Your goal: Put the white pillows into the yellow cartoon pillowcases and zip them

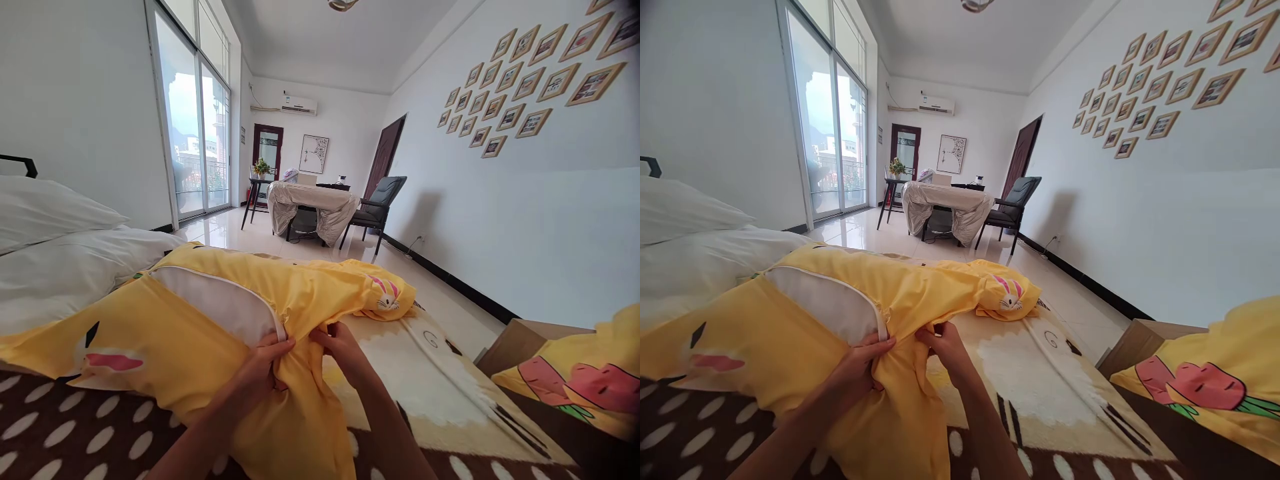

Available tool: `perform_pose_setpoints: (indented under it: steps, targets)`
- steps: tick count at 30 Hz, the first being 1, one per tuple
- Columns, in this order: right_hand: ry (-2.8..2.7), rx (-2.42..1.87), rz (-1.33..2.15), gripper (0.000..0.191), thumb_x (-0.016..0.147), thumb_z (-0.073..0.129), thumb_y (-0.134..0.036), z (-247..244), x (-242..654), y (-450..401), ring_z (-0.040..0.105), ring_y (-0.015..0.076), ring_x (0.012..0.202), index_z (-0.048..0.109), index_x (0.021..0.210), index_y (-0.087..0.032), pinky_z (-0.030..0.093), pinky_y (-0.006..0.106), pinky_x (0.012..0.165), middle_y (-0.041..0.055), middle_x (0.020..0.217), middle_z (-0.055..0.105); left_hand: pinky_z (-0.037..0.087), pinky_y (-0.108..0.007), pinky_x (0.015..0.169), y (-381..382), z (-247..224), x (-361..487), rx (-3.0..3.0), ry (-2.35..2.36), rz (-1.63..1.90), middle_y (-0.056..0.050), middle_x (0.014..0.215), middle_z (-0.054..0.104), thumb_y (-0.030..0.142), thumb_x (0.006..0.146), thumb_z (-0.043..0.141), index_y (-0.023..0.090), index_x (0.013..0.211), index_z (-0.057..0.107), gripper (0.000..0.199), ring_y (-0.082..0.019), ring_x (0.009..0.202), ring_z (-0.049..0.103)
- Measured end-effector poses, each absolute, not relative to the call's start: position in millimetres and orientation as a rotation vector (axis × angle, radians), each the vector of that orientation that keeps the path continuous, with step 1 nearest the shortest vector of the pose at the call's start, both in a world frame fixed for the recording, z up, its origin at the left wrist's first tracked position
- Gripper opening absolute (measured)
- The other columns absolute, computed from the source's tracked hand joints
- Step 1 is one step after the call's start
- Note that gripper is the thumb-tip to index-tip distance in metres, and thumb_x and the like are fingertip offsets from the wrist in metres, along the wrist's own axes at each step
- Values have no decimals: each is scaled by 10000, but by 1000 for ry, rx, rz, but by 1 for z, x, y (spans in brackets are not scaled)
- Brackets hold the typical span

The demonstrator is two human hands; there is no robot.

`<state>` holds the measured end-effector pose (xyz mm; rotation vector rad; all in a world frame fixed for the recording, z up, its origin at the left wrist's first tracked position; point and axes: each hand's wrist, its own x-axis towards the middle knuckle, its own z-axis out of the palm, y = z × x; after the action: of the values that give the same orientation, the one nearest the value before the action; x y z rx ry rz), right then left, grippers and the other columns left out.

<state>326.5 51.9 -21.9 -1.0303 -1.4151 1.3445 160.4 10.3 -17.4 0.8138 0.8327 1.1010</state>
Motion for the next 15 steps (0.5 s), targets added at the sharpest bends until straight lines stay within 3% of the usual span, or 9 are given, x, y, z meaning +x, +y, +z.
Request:
perform_pose_setpoints:
  steps: [3, 6, 9, 12, 15]
  targets:
    - [-1509, -1146, 1337, 426, 686, 680, -491, -22, 330, 51, 612, 216, 740, 667, 946, -153, 458, 252, 485, 71, 862, 682, 217, -221, 319, 12, -17, 160, 820, 844, 1104, 51, 445, 450, 446, 510, 756, 144, 725, 552, 424, -78, 316, 359]
    - [-1412, -982, 1412, 428, 696, 692, -438, -24, 325, 50, 620, 228, 909, 648, 1038, -185, 510, 297, 688, 57, 981, 687, 213, -204, 335, 11, -21, 160, 859, 873, 1065, 66, 439, 420, 474, 537, 751, 156, 698, 519, 426, -63, 336, 346]
    - [-1200, -888, 1442, 417, 604, 764, -330, -30, 317, 52, 610, 257, 986, 661, 975, -168, 484, 341, 831, 63, 1009, 695, 237, -184, 369, 8, -21, 160, 899, 954, 1008, 73, 496, 423, 529, 563, 740, 165, 721, 505, 461, -59, 407, 370]
    - [-1038, -855, 1530, 418, 539, 788, -272, -38, 314, 57, 638, 277, 918, 662, 921, -157, 502, 358, 781, 75, 938, 713, 324, -184, 436, 3, -12, 156, 1011, 1032, 975, 59, 608, 470, 564, 608, 705, 176, 776, 505, 468, -80, 519, 437]
    - [-934, -823, 1576, 416, 524, 788, -257, -42, 320, 63, 658, 263, 847, 660, 908, -163, 514, 335, 712, 74, 900, 719, 329, -195, 472, -4, 5, 145, 1296, 1074, 969, 59, 583, 456, 574, 712, 614, 181, 734, 475, 417, -82, 522, 406]
